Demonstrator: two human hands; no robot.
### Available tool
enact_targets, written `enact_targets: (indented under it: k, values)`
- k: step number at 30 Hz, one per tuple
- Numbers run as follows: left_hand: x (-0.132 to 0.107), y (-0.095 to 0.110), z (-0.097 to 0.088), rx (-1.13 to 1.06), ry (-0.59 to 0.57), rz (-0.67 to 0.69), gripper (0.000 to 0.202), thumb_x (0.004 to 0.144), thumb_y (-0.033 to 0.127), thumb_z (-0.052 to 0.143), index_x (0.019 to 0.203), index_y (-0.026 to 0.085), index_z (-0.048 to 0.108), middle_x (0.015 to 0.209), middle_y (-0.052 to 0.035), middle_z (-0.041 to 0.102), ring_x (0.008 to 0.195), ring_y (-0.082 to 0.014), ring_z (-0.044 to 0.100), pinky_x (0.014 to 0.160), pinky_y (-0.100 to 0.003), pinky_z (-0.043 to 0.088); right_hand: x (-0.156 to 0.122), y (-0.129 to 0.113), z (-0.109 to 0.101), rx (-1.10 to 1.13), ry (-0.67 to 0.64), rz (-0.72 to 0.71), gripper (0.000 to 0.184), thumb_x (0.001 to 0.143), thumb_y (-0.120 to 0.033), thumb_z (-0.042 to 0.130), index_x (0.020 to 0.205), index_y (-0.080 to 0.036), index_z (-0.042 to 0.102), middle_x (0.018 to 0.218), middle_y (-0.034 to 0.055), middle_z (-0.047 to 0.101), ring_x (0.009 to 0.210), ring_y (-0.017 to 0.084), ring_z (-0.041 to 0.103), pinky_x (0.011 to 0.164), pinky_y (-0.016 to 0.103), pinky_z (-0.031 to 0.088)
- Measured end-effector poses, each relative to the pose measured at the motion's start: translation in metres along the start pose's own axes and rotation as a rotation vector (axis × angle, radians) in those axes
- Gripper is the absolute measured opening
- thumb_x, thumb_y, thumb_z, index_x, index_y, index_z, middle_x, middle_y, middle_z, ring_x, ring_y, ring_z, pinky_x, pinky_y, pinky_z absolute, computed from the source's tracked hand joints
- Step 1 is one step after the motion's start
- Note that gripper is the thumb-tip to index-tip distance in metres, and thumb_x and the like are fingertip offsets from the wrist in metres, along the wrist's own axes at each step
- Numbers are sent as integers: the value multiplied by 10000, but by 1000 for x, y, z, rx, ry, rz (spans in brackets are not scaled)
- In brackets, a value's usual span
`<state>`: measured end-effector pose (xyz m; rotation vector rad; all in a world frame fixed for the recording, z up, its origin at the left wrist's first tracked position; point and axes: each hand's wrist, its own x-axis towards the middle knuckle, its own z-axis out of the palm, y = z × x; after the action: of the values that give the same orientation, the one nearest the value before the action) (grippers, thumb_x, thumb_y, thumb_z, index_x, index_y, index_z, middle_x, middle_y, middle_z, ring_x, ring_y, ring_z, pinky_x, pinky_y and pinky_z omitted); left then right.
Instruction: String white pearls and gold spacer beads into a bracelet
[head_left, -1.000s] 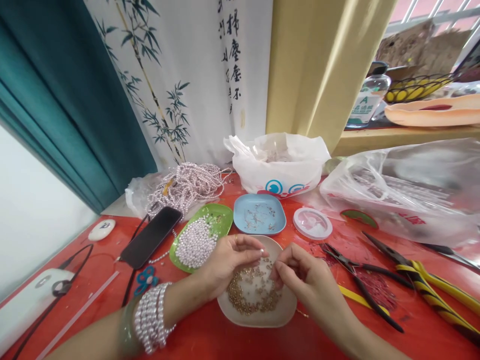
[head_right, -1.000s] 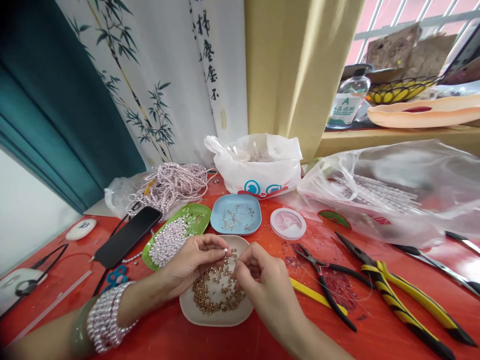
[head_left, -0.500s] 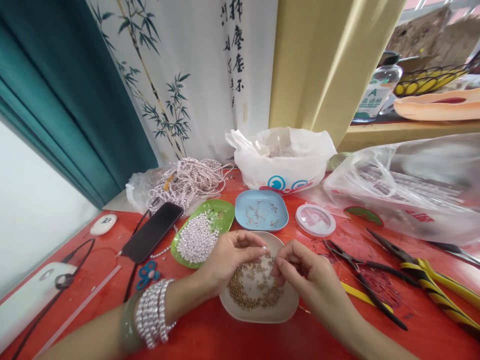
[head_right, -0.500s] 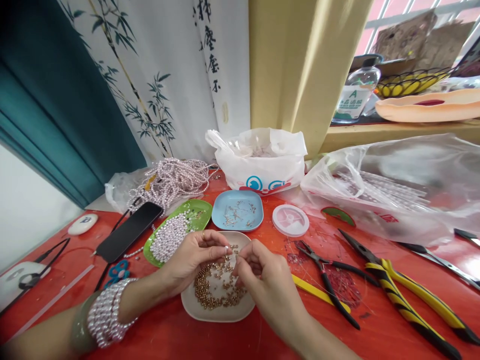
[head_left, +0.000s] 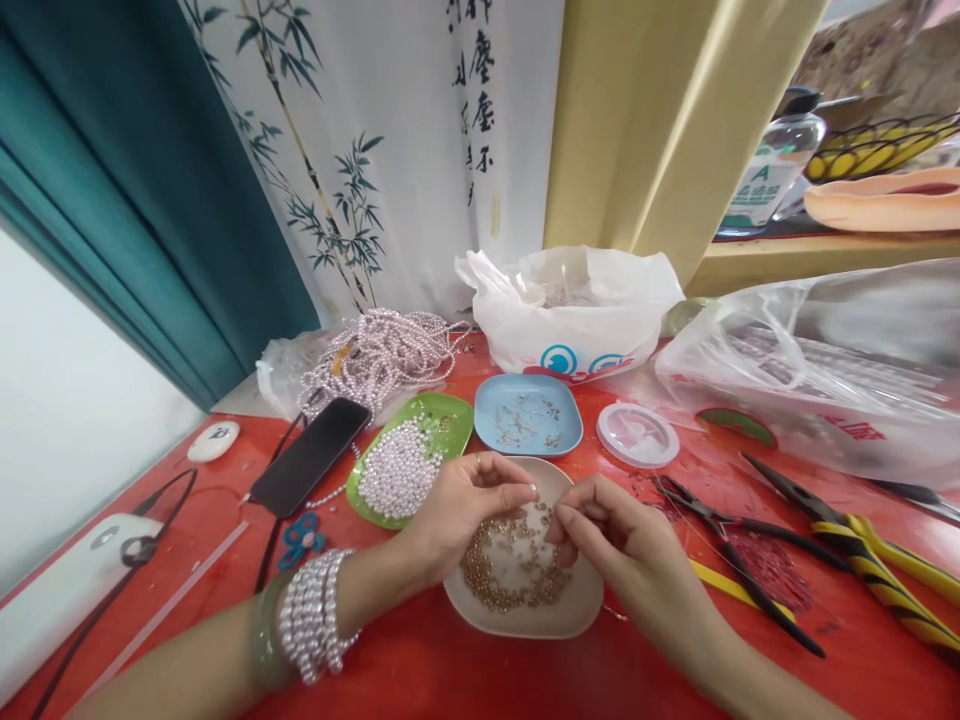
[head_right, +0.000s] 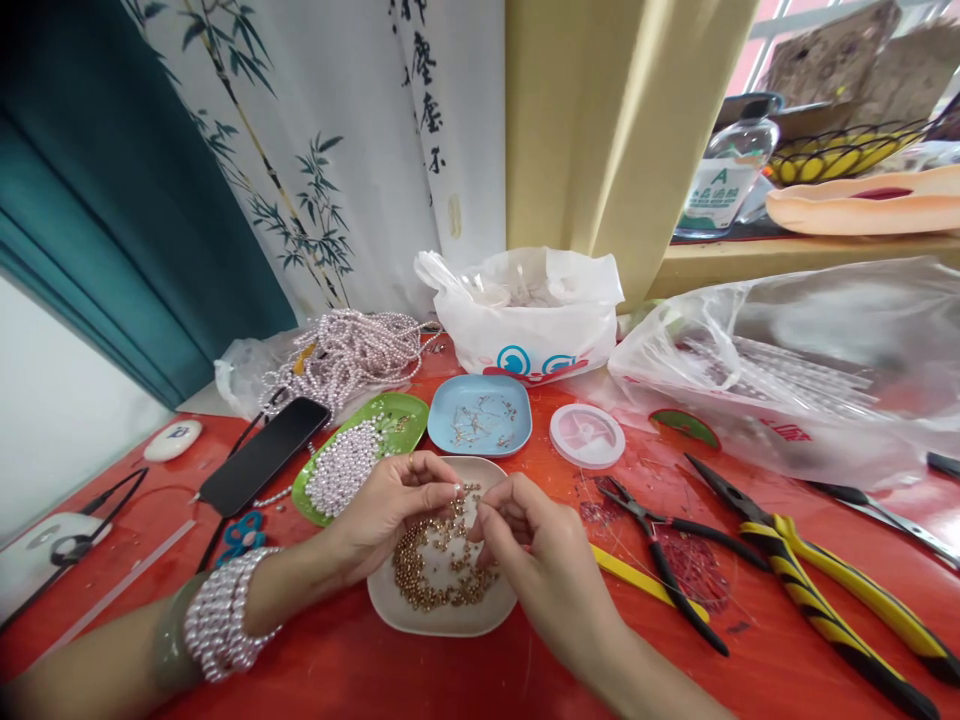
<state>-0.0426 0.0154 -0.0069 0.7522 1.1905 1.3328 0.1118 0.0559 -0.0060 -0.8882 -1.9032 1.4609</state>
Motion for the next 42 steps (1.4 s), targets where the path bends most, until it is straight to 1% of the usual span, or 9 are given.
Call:
enact_targets:
  k: [6,11,20,23,29,37,42]
  values:
    - [-1,-1,-1,-5,-30,19,113,593,156,712,672,134,634,648,5,600,594,-72,519,589,-195,398,1,1,0,-7,7,12,126,789,-242,435,674,-199,462,558,-17,589,479,113,576,470,212,449]
    - [-2,0,0,6,-21,34,109,586,144,705,676,144,644,665,5,610,619,-83,526,624,-212,402,1,2,0,3,-5,18,130,799,-237,430,679,-202,463,573,-22,589,498,116,581,491,219,454]
    - [-3,-1,1,23,-34,57,119,588,166,713,671,144,631,639,18,592,585,-79,516,576,-207,409,3,3,0,-20,-49,8,119,815,-269,442,734,-199,493,573,-36,551,480,105,556,485,215,440]
    - [-4,-1,1,17,-24,54,145,583,181,722,696,145,639,663,8,608,601,-89,535,576,-213,422,3,4,0,-24,-43,11,127,814,-277,445,724,-200,489,570,-39,551,476,104,556,479,212,438]
    - [-5,-2,0,57,-13,39,152,589,213,727,721,162,670,678,-4,646,576,-96,546,607,-243,433,3,2,0,-22,-40,7,136,810,-281,446,710,-201,493,563,-36,552,467,105,551,472,213,444]
    - [-4,-2,1,119,2,114,102,590,217,721,675,174,686,678,-11,641,639,-124,554,647,-254,431,2,2,0,-28,-47,-21,130,819,-269,440,722,-204,495,573,-34,551,475,105,555,471,211,447]
    - [-4,-3,1,132,22,103,124,597,249,716,689,170,689,670,-18,638,617,-121,547,618,-248,428,2,3,-1,-34,-63,-39,124,830,-257,428,734,-203,485,585,-32,549,491,107,559,481,211,448]
